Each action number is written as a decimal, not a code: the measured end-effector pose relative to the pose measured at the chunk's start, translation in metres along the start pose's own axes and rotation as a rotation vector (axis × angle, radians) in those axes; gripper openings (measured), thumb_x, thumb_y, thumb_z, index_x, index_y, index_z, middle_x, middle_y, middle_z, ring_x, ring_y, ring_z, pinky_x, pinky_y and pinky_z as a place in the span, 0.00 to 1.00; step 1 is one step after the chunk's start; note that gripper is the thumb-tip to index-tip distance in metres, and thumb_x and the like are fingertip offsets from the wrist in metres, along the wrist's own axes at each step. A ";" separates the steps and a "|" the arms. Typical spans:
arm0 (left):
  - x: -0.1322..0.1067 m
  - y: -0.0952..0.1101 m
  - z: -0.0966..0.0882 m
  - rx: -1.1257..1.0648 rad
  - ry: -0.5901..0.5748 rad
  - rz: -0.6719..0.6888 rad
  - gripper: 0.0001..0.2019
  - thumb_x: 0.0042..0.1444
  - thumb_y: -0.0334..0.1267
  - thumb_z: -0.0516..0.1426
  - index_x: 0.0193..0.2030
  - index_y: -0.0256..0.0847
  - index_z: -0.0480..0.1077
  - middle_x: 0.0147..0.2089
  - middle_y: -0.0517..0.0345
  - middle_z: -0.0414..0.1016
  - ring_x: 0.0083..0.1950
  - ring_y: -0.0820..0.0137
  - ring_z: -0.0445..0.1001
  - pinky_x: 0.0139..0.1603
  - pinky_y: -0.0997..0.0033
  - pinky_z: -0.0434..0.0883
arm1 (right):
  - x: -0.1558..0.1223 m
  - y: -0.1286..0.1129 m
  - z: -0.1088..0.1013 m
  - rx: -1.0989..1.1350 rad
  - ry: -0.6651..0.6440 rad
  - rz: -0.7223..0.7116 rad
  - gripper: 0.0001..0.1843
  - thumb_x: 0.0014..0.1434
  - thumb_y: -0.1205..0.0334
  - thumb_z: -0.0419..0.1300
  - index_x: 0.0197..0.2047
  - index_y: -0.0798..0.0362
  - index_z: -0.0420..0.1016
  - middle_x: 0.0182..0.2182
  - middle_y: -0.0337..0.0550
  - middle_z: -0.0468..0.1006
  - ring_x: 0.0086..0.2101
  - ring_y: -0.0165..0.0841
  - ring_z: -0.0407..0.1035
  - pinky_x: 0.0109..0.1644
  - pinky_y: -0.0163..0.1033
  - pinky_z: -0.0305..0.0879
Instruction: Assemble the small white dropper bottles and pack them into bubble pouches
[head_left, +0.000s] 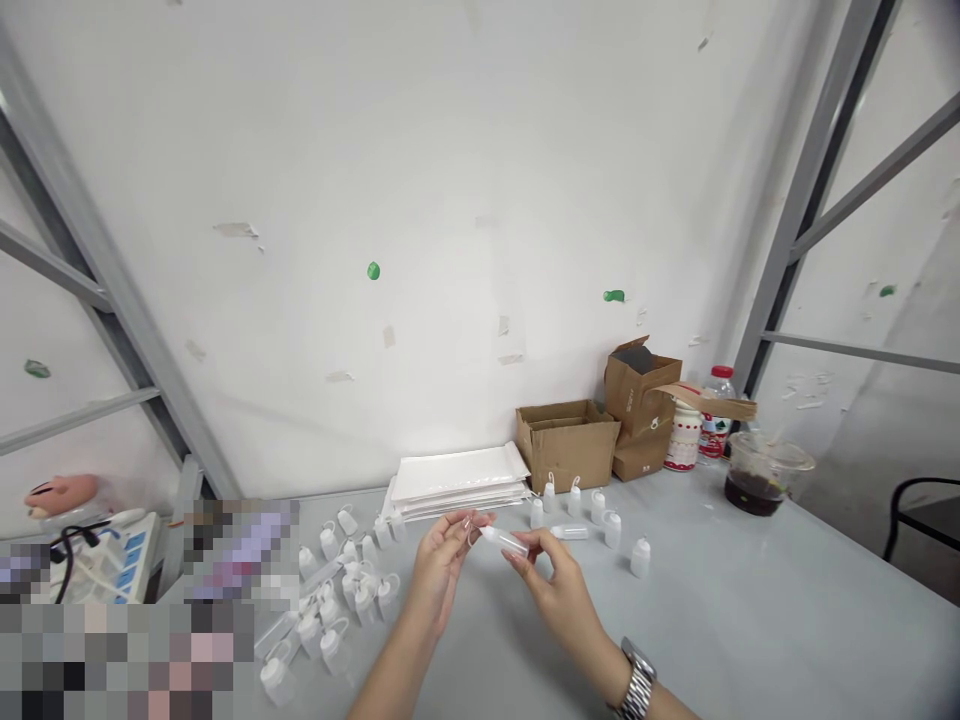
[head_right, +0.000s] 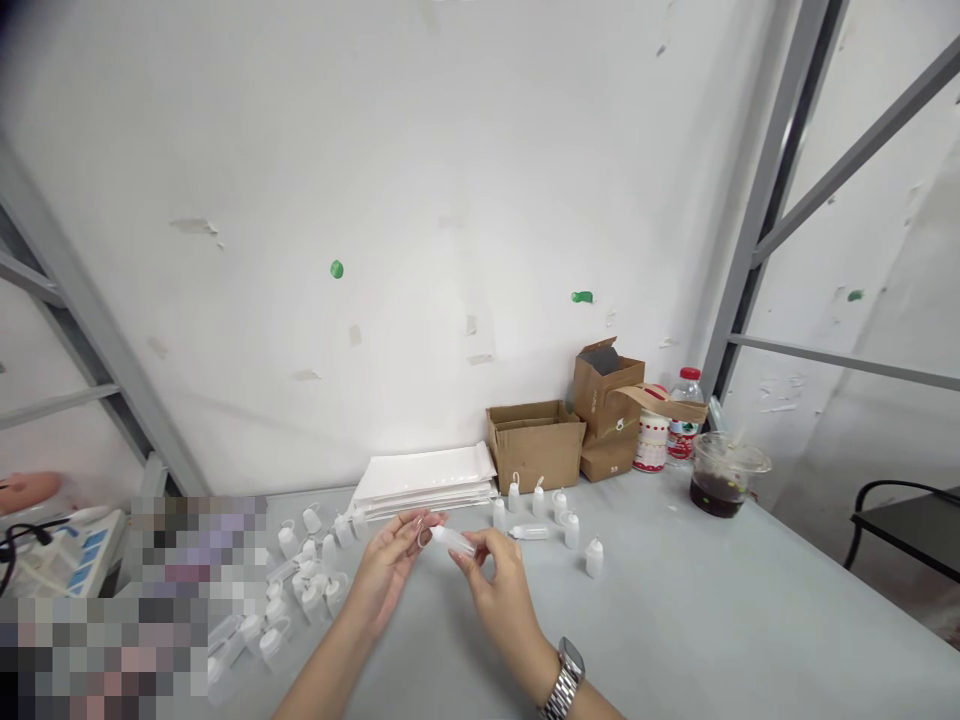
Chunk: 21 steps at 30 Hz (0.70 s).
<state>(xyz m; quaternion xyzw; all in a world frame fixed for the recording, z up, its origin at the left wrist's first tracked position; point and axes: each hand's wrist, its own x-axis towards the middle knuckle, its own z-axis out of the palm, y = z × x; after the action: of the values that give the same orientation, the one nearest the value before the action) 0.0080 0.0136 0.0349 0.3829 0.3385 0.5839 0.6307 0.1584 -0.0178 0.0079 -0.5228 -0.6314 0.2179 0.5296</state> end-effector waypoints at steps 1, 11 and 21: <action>0.001 0.000 -0.001 0.038 -0.002 0.009 0.13 0.42 0.40 0.62 0.34 0.35 0.69 0.36 0.47 0.79 0.46 0.61 0.73 0.54 0.60 0.60 | 0.000 0.000 0.000 -0.014 0.003 -0.008 0.14 0.54 0.49 0.55 0.34 0.51 0.72 0.28 0.41 0.72 0.32 0.35 0.65 0.39 0.39 0.61; 0.004 0.005 -0.008 0.361 -0.081 -0.041 0.20 0.41 0.46 0.60 0.40 0.38 0.67 0.35 0.48 0.79 0.46 0.58 0.74 0.53 0.57 0.61 | 0.001 0.007 0.000 -0.082 -0.012 -0.026 0.12 0.54 0.51 0.55 0.34 0.51 0.72 0.27 0.41 0.72 0.32 0.37 0.64 0.40 0.41 0.61; 0.008 -0.007 -0.013 0.527 -0.043 0.053 0.25 0.44 0.49 0.58 0.48 0.39 0.68 0.34 0.47 0.79 0.50 0.57 0.71 0.55 0.57 0.59 | 0.003 0.011 -0.002 -0.076 -0.182 -0.009 0.09 0.52 0.54 0.57 0.32 0.49 0.73 0.27 0.41 0.74 0.32 0.37 0.65 0.38 0.39 0.60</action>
<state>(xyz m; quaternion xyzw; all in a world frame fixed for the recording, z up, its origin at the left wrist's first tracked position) 0.0003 0.0222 0.0229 0.5550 0.4551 0.4839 0.5008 0.1654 -0.0119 0.0009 -0.5180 -0.6869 0.2379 0.4509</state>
